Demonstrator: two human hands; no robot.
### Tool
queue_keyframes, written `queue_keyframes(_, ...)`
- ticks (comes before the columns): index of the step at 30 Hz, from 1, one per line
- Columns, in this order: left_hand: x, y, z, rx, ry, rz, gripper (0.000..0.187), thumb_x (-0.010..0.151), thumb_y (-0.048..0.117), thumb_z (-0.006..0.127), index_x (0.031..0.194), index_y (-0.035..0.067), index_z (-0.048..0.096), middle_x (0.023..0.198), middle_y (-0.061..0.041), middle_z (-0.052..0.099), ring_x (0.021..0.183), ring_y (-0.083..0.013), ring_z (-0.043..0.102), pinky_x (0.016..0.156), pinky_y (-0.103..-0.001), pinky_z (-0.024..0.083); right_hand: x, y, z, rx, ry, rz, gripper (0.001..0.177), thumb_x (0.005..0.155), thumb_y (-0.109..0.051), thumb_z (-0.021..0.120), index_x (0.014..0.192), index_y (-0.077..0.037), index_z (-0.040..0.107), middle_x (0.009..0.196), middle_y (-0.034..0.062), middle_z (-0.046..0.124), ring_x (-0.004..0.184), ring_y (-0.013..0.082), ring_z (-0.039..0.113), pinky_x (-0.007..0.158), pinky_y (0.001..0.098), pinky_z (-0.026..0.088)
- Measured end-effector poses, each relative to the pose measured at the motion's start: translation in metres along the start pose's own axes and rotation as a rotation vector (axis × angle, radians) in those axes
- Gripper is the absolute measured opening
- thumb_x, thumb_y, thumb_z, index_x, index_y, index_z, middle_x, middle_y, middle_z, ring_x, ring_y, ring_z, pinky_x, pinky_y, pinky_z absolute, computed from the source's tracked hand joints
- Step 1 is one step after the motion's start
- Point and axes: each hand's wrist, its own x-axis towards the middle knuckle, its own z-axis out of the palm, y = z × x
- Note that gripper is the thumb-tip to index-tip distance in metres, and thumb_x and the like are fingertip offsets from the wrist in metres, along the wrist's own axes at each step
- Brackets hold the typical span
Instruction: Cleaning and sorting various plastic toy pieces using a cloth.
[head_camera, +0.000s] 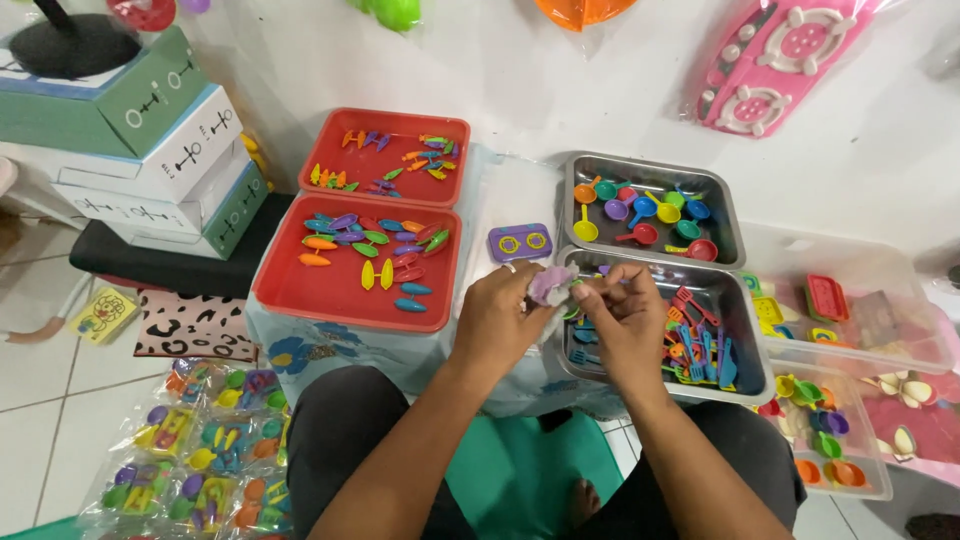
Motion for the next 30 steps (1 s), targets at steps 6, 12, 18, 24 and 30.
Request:
queue_keyframes(6,0.000,0.008,-0.002,-0.144,-0.075,0.000,0.036,0.079,-0.018,0.063,0.109,-0.003,0.074,0.095,-0.022,0.075,0.090,-0.0425,0.073,0.074,-0.045,0.062,-0.001,0.010,0.003,0.039,-0.013,0.079,0.025,0.095,0.001,0.073,0.100,-0.006,0.049,0.080,0.0120,0.072,0.068,0.0131,0.070,0.067,0.0264,0.056)
queue_keyframes(12,-0.003,-0.004,0.002,-0.016,-0.067,-0.027,0.022,0.078,-0.003,0.077,0.100,0.002,0.073,0.084,-0.016,0.073,0.081,-0.0349,0.074,0.067,-0.040,0.061,0.002,0.000,0.000,-0.005,-0.017,0.049,0.024,0.095,-0.002,0.074,0.102,-0.008,0.052,0.078,0.0088,0.072,0.068,0.0093,0.065,0.062,0.0223,0.049)
queue_keyframes(18,-0.001,-0.002,0.012,-0.141,0.015,-0.191,0.028,0.084,0.008,0.079,0.065,-0.005,0.063,0.049,-0.019,0.053,0.042,-0.0269,0.058,0.038,-0.031,0.040,0.009,0.001,-0.007,-0.104,0.002,-0.027,0.022,0.092,-0.004,0.079,0.104,-0.003,0.061,0.079,0.0119,0.073,0.065,0.0113,0.066,0.060,0.0232,0.052)
queue_keyframes(24,-0.003,-0.011,0.029,-0.610,0.046,-0.454,0.019,0.084,0.020,0.085,0.086,0.002,0.078,0.065,-0.011,0.072,0.074,-0.0035,0.054,0.055,-0.028,0.052,0.005,-0.006,-0.011,-0.169,0.002,-0.073,0.012,0.096,0.000,0.072,0.108,0.001,0.077,0.081,0.0137,0.075,0.076,0.0105,0.064,0.069,0.0278,0.055)
queue_keyframes(30,-0.009,-0.021,0.039,-0.921,0.070,-0.648,0.018,0.089,0.021,0.084,0.089,0.005,0.077,0.070,-0.001,0.069,0.068,-0.0038,0.063,0.064,-0.021,0.055,0.007,-0.021,-0.004,-0.137,0.002,-0.153,0.014,0.096,0.001,0.072,0.108,0.000,0.078,0.094,0.0154,0.078,0.095,0.0156,0.070,0.085,0.0330,0.057)
